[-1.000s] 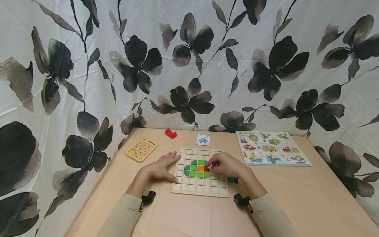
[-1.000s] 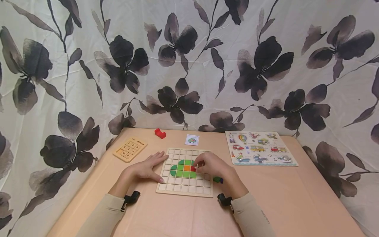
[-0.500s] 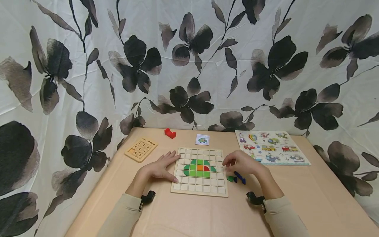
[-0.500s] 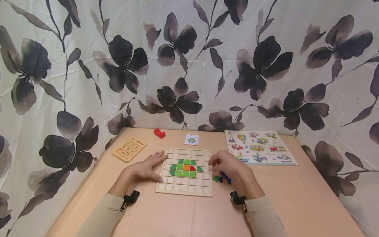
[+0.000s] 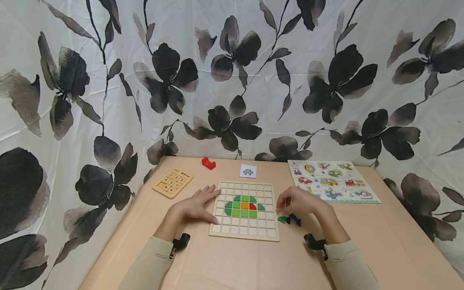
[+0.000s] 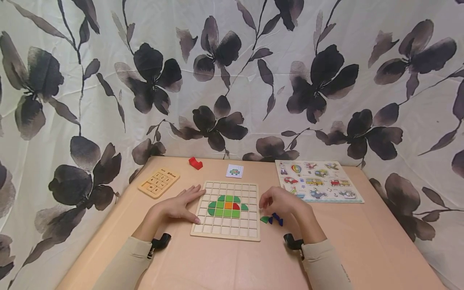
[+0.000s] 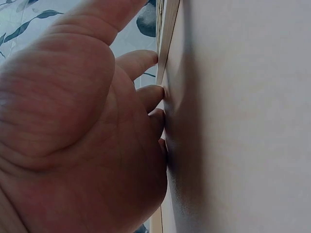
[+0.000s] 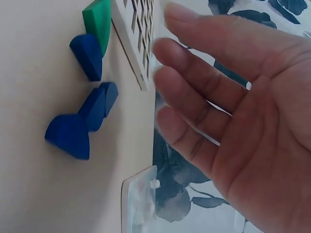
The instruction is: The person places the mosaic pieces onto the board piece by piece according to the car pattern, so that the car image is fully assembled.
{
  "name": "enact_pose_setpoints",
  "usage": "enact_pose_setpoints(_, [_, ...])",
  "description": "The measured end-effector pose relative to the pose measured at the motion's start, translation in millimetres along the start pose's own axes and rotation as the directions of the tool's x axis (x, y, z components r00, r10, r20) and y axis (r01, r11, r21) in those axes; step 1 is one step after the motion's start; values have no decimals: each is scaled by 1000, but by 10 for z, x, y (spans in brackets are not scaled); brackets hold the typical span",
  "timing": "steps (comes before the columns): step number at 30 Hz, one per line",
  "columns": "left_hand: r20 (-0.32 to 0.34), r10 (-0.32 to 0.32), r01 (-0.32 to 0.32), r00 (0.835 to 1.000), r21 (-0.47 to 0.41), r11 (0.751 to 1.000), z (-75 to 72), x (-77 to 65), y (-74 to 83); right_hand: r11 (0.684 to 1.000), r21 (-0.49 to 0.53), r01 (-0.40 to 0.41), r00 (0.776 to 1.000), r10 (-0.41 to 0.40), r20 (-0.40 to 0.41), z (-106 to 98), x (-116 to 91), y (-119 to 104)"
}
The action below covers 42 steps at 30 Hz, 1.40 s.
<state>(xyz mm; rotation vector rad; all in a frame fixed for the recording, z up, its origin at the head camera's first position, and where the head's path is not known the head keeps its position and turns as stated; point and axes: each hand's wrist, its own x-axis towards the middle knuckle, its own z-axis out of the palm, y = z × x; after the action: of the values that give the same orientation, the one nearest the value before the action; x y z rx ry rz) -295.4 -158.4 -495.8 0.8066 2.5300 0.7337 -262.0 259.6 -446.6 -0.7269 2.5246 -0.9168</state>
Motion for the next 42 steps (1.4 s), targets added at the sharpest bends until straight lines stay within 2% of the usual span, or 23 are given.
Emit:
enact_pose_setpoints(5, [0, -4, 4, 1000, 7, 1000, 6, 2, -9, 1000, 32, 3, 997, -5, 82, 11, -9, 34])
enact_pose_setpoints(16, [5, 3, -3, 1000, 5, 1000, 11, 9, -10, 999, 50, -21, 989, 14, 146, 80, 36, 143])
enact_pose_setpoints(30, [-2, 9, -9, 1000, 7, 1000, 13, 6, -12, 999, 16, -50, 993, 48, 108, 151, 99, 153])
enact_pose_setpoints(42, [4, 1, -1, 1000, 20, 1000, 3, 8, -19, 1000, 4, -21, 997, 20, 72, 138, 106, 163])
